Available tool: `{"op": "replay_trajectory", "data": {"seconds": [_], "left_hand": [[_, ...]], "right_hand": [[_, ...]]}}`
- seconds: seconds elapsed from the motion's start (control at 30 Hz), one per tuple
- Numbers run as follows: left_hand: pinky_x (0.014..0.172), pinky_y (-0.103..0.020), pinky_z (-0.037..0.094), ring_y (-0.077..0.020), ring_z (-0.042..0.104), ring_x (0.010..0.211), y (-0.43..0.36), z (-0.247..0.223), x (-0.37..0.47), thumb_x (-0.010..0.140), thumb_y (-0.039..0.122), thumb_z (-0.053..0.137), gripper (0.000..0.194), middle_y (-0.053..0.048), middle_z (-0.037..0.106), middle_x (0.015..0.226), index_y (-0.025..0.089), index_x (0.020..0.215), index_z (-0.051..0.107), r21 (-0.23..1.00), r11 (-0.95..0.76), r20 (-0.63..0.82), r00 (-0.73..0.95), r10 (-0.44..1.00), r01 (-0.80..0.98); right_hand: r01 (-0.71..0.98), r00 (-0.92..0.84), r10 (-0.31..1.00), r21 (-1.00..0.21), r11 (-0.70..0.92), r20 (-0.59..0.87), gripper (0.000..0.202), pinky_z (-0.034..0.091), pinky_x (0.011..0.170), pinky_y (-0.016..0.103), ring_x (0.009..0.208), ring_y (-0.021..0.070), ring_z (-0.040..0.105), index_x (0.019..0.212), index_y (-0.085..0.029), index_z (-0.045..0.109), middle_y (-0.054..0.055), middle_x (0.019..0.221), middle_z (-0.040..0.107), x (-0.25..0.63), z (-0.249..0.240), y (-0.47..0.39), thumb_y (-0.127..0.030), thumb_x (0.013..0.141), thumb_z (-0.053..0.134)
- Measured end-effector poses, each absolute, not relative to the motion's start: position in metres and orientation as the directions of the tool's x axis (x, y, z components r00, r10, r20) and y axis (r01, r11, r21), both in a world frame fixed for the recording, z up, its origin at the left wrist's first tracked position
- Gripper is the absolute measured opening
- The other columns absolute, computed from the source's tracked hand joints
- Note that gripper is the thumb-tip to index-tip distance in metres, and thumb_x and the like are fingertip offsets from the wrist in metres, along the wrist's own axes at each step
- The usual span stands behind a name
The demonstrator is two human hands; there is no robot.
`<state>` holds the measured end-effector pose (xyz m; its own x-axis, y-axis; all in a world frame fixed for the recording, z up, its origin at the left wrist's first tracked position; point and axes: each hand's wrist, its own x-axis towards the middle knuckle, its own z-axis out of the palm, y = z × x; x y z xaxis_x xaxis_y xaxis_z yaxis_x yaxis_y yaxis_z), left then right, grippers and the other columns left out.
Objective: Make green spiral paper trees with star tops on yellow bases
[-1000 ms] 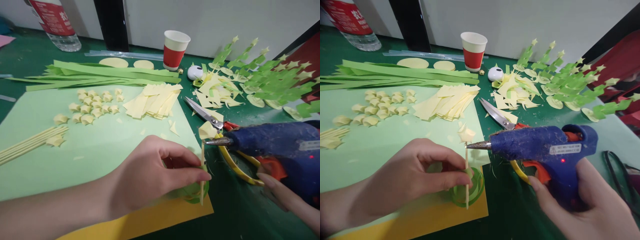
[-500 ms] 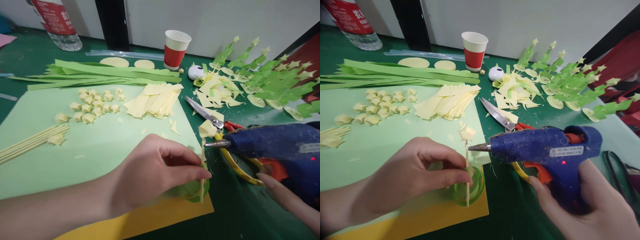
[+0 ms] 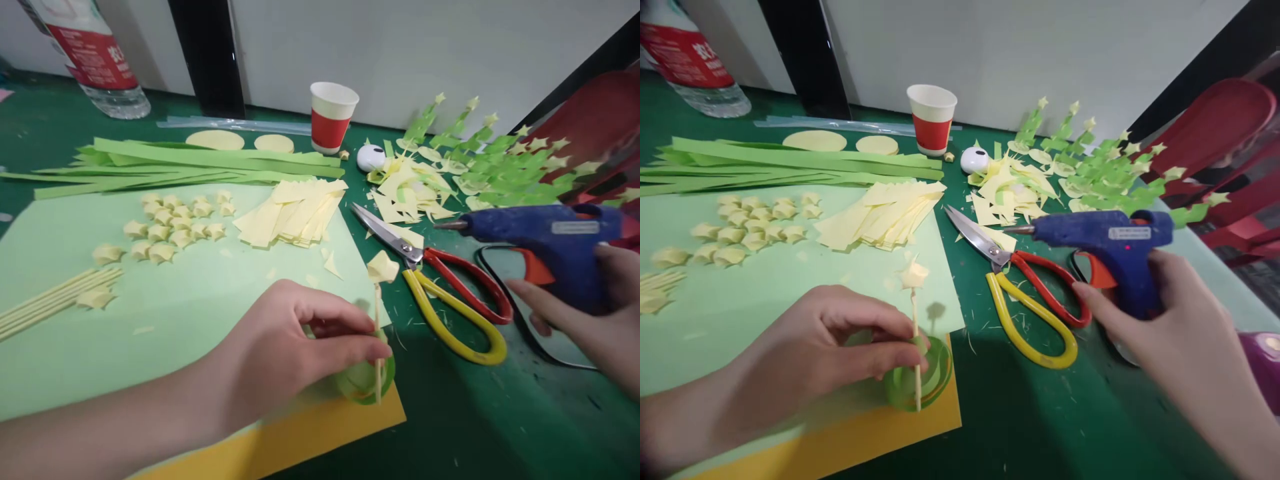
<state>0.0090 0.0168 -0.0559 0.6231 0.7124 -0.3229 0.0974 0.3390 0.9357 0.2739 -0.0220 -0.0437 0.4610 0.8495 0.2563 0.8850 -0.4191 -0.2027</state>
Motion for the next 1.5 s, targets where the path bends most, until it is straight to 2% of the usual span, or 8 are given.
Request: {"op": "replay_trajectory", "data": {"seconds": [0.23, 0.4, 0.47, 0.53, 0.73, 1.0, 1.33, 1.5], "left_hand": [[0.048, -0.011, 0.04, -0.0061, 0.053, 0.054, 0.018, -0.055, 0.009, 0.066, 0.02, 0.068, 0.009, 0.005, 0.065, 0.058, 0.019, 0.058, 0.07, 0.934, 0.346, -0.325, 0.599, 0.732, 0.084], [0.048, -0.014, 0.04, -0.0065, 0.05, 0.051, 0.015, -0.049, 0.01, 0.066, 0.021, 0.068, 0.009, 0.003, 0.065, 0.058, 0.018, 0.059, 0.07, 0.945, 0.309, -0.315, 0.553, 0.771, 0.108], [0.049, -0.014, 0.039, -0.0061, 0.049, 0.051, 0.013, -0.043, 0.01, 0.068, 0.021, 0.067, 0.01, 0.004, 0.063, 0.056, 0.019, 0.058, 0.07, 0.957, 0.246, -0.291, 0.535, 0.793, 0.156], [0.05, -0.013, 0.039, -0.006, 0.049, 0.052, 0.011, -0.034, 0.008, 0.069, 0.02, 0.066, 0.012, 0.005, 0.062, 0.055, 0.02, 0.057, 0.07, 0.969, 0.146, -0.233, 0.523, 0.82, 0.201], [0.051, -0.013, 0.04, -0.0064, 0.052, 0.055, 0.01, -0.009, 0.003, 0.07, 0.018, 0.066, 0.015, 0.007, 0.062, 0.056, 0.022, 0.055, 0.068, 0.974, -0.143, 0.033, 0.509, 0.86, 0.178], [0.05, -0.011, 0.039, -0.0052, 0.052, 0.057, 0.011, 0.012, 0.001, 0.069, 0.011, 0.066, 0.017, 0.007, 0.063, 0.063, 0.024, 0.06, 0.071, 0.938, -0.287, 0.156, 0.5, 0.852, 0.196], [0.044, -0.009, 0.04, -0.0035, 0.052, 0.048, 0.013, 0.027, 0.0, 0.059, 0.008, 0.073, 0.018, 0.009, 0.058, 0.051, 0.017, 0.054, 0.058, 0.984, -0.04, -0.047, 0.469, 0.882, 0.174], [0.053, -0.011, 0.047, -0.0057, 0.058, 0.056, 0.011, 0.028, 0.0, 0.063, 0.014, 0.072, 0.012, 0.007, 0.063, 0.058, 0.018, 0.056, 0.063, 0.969, -0.12, -0.009, 0.517, 0.856, 0.216]], "right_hand": [[0.859, 0.511, 0.853, -0.021, -0.512, 0.107, 0.03, 0.032, 0.044, 0.031, 0.045, 0.0185, 0.045, 0.061, -0.024, 0.035, 0.003, 0.052, 0.046, 0.309, -0.045, 0.008, -0.048, 0.066, 0.051], [0.922, 0.362, 0.868, 0.005, -0.386, 0.34, 0.031, 0.042, 0.072, 0.04, 0.093, 0.033, 0.052, 0.084, -0.014, 0.054, 0.02, 0.098, 0.056, 0.293, -0.037, -0.009, -0.04, 0.068, 0.059], [0.991, 0.123, 0.871, -0.101, -0.085, 0.477, 0.022, 0.044, 0.075, 0.034, 0.088, 0.0239, 0.056, 0.088, -0.018, 0.058, 0.013, 0.094, 0.059, 0.271, -0.028, -0.02, -0.036, 0.076, 0.053], [0.901, -0.162, 0.909, -0.318, 0.296, 0.385, 0.014, 0.046, 0.061, 0.026, 0.071, 0.0157, 0.06, 0.077, -0.023, 0.06, 0.005, 0.08, 0.064, 0.244, -0.02, -0.028, -0.032, 0.082, 0.05], [0.502, -0.352, 0.91, -0.776, 0.381, 0.219, 0.01, 0.045, 0.052, 0.016, 0.058, 0.0086, 0.056, 0.07, -0.018, 0.064, 0.001, 0.066, 0.064, 0.182, -0.011, -0.027, -0.017, 0.075, 0.055], [0.402, -0.278, 0.934, -0.856, 0.326, 0.225, 0.013, 0.036, 0.046, 0.018, 0.053, 0.0079, 0.042, 0.061, -0.017, 0.06, 0.0, 0.062, 0.059, 0.164, 0.001, -0.016, -0.02, 0.072, 0.055], [0.34, -0.12, 0.96, -0.898, 0.279, 0.253, 0.015, 0.041, 0.05, 0.02, 0.062, 0.0122, 0.053, 0.059, -0.021, 0.06, 0.0, 0.068, 0.061, 0.173, 0.018, -0.012, -0.029, 0.071, 0.061], [0.3, -0.086, 0.97, -0.923, 0.241, 0.226, 0.01, 0.045, 0.051, 0.019, 0.058, 0.0112, 0.055, 0.061, -0.019, 0.061, 0.0, 0.063, 0.062, 0.171, 0.017, -0.009, -0.026, 0.068, 0.063]]}}
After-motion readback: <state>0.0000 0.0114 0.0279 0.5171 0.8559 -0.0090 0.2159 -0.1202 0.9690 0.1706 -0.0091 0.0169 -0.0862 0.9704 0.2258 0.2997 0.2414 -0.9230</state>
